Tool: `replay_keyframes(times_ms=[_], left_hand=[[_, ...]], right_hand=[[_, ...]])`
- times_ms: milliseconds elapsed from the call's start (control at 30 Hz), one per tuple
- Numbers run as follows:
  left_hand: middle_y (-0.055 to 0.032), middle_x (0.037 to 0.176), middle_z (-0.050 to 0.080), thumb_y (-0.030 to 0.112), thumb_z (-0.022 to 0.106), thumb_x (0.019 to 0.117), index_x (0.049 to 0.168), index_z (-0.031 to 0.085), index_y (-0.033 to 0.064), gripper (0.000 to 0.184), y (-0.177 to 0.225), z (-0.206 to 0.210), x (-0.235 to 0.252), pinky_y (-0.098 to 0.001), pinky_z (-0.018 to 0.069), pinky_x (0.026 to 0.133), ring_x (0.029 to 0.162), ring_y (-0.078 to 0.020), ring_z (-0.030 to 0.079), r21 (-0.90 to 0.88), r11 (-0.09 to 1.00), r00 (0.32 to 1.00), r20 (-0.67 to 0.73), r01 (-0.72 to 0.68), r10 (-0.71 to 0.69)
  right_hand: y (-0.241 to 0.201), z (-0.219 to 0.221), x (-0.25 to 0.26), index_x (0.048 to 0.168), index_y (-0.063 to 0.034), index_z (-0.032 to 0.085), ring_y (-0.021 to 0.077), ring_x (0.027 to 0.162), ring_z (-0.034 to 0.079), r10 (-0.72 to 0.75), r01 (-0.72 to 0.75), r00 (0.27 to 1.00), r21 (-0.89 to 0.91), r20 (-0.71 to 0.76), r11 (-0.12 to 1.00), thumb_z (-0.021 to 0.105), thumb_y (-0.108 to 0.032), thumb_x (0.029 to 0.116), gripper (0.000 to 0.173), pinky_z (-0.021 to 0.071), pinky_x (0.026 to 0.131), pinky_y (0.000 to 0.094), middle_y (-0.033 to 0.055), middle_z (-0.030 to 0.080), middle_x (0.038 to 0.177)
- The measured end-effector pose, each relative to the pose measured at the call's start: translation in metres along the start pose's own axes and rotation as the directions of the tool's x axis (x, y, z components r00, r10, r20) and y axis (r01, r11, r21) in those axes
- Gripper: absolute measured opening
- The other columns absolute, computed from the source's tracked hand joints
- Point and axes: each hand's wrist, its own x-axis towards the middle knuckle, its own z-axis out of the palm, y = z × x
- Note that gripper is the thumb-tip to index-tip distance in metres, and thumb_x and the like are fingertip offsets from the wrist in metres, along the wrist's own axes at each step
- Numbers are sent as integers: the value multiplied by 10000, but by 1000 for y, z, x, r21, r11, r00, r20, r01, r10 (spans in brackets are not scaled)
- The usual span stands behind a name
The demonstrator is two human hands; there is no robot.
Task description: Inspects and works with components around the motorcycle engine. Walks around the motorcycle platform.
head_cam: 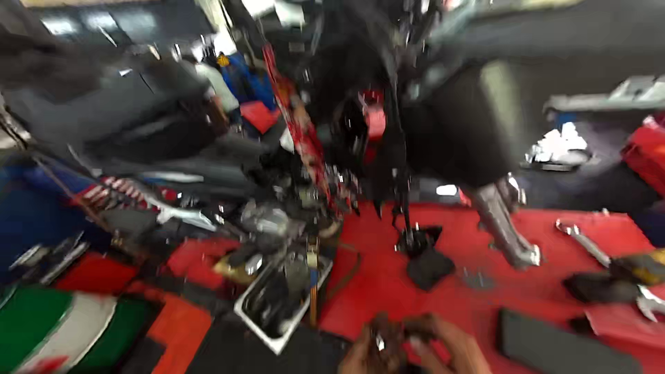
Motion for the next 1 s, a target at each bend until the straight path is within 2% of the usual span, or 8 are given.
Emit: replay_keyframes(times_ms=[100, 200, 367, 500, 633, 733, 833, 1000], left_hand=[[-120, 1171, 718, 339, 226, 1132, 1358, 574, 20, 524, -15, 20, -15, -330, 588, 876, 1015, -197, 716, -58, 998, 998, 51, 38, -35], [-127, 1202, 711, 375, 190, 1129, 1353, 577, 23, 569, -36, 32, -35, -320, 581, 881, 1032, -198, 712, -121, 991, 989, 140, 53, -35], [-195, 1306, 671, 489, 209, 1106, 1373, 574, -5, 669, -80, 41, -69, -410, 531, 1038, 1199, -297, 668, -186, 981, 971, 237, 62, -16], [-195, 1377, 632, 587, 171, 1072, 1432, 510, 13, 757, -127, 51, -100, -429, 507, 1068, 1253, -309, 635, -157, 986, 957, 289, 53, -6], [-197, 1342, 628, 593, 147, 1068, 1457, 487, -4, 790, -183, 69, -141, -443, 493, 1073, 1213, -281, 633, -222, 973, 974, 225, 63, -12], [-128, 1231, 691, 595, 156, 1068, 1385, 539, 27, 755, -212, 100, -170, -411, 529, 1031, 1145, -217, 670, -200, 971, 982, 156, 132, -102], [-85, 1164, 720, 583, 150, 1075, 1286, 626, 56, 741, -239, 133, -185, -378, 541, 1008, 1110, -172, 680, -169, 965, 972, 156, 199, -173], [-101, 1210, 694, 619, 115, 1055, 1349, 560, 37, 790, -290, 189, -172, -395, 513, 1040, 1146, -186, 655, -50, 959, 935, 242, 279, -259]], right_hand=[[0, -33, -25, 1168, -70, 702, 118, 911, 702, -81, 81, 995, 0, -58, 997, 627, -157, 1003, 202, 622, 802, 324, 45, 721, 1037], [-7, -54, -61, 1162, -62, 704, 130, 887, 706, -74, 77, 988, 20, -134, 997, 613, -142, 1004, 199, 626, 786, 330, 48, 723, 1017], [-27, -74, -120, 1134, -53, 707, 123, 937, 696, -132, 123, 978, -67, -163, 990, 640, -147, 998, 179, 613, 813, 297, 85, 705, 1077], [-39, -95, -160, 1157, -89, 717, 189, 1164, 633, -208, 184, 974, -230, -85, 956, 700, -206, 961, 229, 562, 977, 349, 132, 656, 1230], [-37, -120, -201, 1227, -217, 685, 239, 1281, 561, -213, 217, 975, -470, 63, 855, 722, -423, 920, 372, 502, 1043, 434, 109, 606, 1355], [-39, -144, -229, 1233, -257, 689, 259, 1285, 555, -147, 160, 987, -576, 69, 802, 704, -515, 902, 420, 493, 1021, 469, 112, 597, 1375], [-46, -177, -254, 1142, -241, 735, 241, 1219, 587, -45, 45, 999, -567, 15, 822, 731, -431, 910, 300, 499, 996, 459, 95, 619, 1344], [-40, -250, -280, 1069, -241, 754, 205, 1170, 604, -28, -37, 993, -527, -115, 849, 733, -361, 921, 192, 499, 975, 423, 70, 637, 1304]])
